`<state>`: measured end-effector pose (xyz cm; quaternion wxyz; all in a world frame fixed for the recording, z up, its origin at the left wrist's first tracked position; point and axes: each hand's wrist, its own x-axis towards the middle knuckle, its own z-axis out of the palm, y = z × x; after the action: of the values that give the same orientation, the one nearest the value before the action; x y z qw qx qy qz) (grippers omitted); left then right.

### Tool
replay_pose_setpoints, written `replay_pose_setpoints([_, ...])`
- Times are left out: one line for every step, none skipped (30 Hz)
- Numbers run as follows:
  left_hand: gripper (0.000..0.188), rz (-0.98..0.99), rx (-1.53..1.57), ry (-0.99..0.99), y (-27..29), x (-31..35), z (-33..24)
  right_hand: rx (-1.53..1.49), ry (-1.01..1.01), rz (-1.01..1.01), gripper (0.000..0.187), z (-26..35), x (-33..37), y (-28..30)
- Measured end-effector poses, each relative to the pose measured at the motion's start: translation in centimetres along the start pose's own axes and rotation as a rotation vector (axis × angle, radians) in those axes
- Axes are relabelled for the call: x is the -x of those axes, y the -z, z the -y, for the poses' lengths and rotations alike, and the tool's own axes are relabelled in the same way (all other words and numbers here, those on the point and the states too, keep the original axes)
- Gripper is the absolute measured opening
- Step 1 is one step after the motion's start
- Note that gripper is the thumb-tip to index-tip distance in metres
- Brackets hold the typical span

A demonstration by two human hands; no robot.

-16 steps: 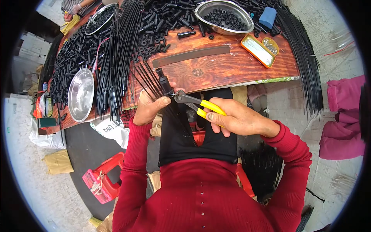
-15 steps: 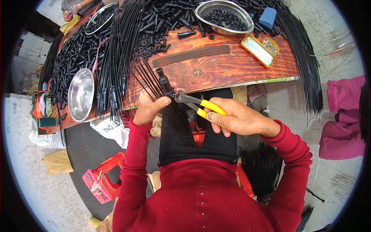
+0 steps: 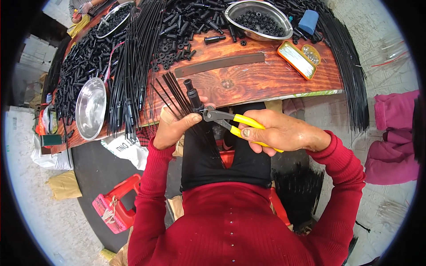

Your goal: Cutting and assembling bundles of black wires using pliers at a workbench.

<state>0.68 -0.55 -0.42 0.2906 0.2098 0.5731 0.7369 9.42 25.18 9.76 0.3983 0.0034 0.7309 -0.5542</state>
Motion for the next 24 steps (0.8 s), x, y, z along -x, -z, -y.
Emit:
replay_pose_setpoints([0.043, -0.024, 0.044, 0.007, -0.5, 0.1, -0.3, 0.019, 0.009, -0.001, 0.024, 0.1, 0.0, 0.0])
replay_pose_setpoints([0.043, -0.022, 0.045, 0.009, -0.8, 0.2, -0.4, 0.038, 0.017, -0.003, 0.024, 0.2, 0.0, 0.0])
replay_pose_setpoints([0.043, -0.057, 0.011, -0.001, -1.1, 0.2, -0.4, 0.035, 0.017, -0.004, 0.024, 0.3, -0.1, 0.0])
replay_pose_setpoints([0.043, -0.090, -0.022, -0.014, -1.2, 0.2, -0.4, 0.059, 0.018, -0.010, 0.024, 0.5, 0.0, 0.0])
replay_pose_setpoints([0.043, -0.085, -0.022, -0.012, -1.2, 0.3, -0.5, 0.083, 0.019, -0.017, 0.023, 0.6, -0.1, 0.1])
replay_pose_setpoints([0.043, -0.063, -0.040, 0.001, -1.0, 0.4, -0.5, 0.079, 0.019, -0.021, 0.023, 0.5, -0.1, 0.1])
replay_pose_setpoints([0.043, -0.044, -0.056, 0.014, -1.0, 0.5, -0.5, 0.103, 0.037, -0.014, 0.025, 0.4, -0.2, 0.2])
replay_pose_setpoints([0.043, -0.081, -0.069, 0.015, -1.3, 0.4, -0.5, 0.126, 0.055, -0.008, 0.026, 0.3, -0.3, 0.3])
replay_pose_setpoints([0.043, -0.077, -0.070, 0.019, -1.5, 0.4, -0.4, 0.122, 0.054, -0.009, 0.026, 0.3, -0.4, 0.4])
replay_pose_setpoints([0.043, -0.099, -0.054, -0.003, -1.6, 0.4, -0.4, 0.159, 0.050, -0.017, 0.025, 0.7, -0.7, 0.3])
replay_pose_setpoints([0.043, -0.121, -0.038, -0.025, -1.6, 0.4, -0.4, 0.195, 0.046, -0.024, 0.025, 1.0, -0.9, 0.2])
replay_pose_setpoints([0.043, -0.121, -0.038, -0.027, -1.6, 0.3, -0.3, 0.198, 0.047, -0.025, 0.025, 1.1, -1.2, 0.0])
replay_pose_setpoints([0.042, -0.144, -0.030, -0.016, -1.5, 0.1, 0.0, 0.254, 0.059, -0.092, 0.023, 0.9, -1.5, -0.4])
replay_pose_setpoints([0.042, -0.167, -0.023, -0.006, -1.4, -0.1, 0.2, 0.310, 0.071, -0.160, 0.022, 0.6, -1.8, -0.9])
replay_pose_setpoints([0.042, -0.164, -0.024, -0.008, -1.3, -0.3, 0.4, 0.503, 0.153, -0.289, 0.024, 0.2, -2.0, -1.7])
replay_pose_setpoints([0.042, -0.185, -0.026, 0.008, -1.1, -0.2, 0.7, 0.556, 0.116, -0.312, 0.024, 0.2, -2.2, -2.5])
replay_pose_setpoints([0.042, -0.207, -0.029, 0.024, -1.0, -0.1, 0.7, 0.608, 0.080, -0.336, 0.023, 0.2, -2.3, -3.0])
replay_pose_setpoints([0.042, -0.207, -0.030, 0.023, -1.0, 0.0, 0.6, 0.608, 0.081, -0.337, 0.023, 0.0, -2.5, -3.0])
replay_pose_setpoints([0.042, -0.209, -0.026, 0.021, -0.9, 0.0, 0.5, 0.588, 0.114, -0.323, 0.023, -0.4, -2.8, -2.9])
replay_pose_setpoints([0.042, -0.212, -0.020, 0.019, -0.8, 0.0, 0.4, 0.568, 0.147, -0.309, 0.022, -0.5, -2.9, -2.6])
replay_pose_setpoints([0.042, -0.211, -0.018, 0.014, -0.7, 0.0, 0.4, 0.572, 0.147, -0.312, 0.022, -0.5, -2.8, -2.3])
replay_pose_setpoints([0.042, -0.207, 0.003, 0.009, -0.5, 0.2, 0.5, 0.366, 0.120, -0.219, 0.021, -0.4, -2.6, -1.9])
replay_pose_setpoints([0.041, -0.203, 0.025, 0.003, -0.3, 0.3, 0.6, 0.161, 0.090, -0.125, 0.020, -0.4, -2.5, -1.6])
replay_pose_setpoints([0.043, -0.184, 0.052, 0.017, 0.1, 0.2, 0.6, 0.112, 0.139, -0.110, 0.019, -1.3, -2.6, -1.6])
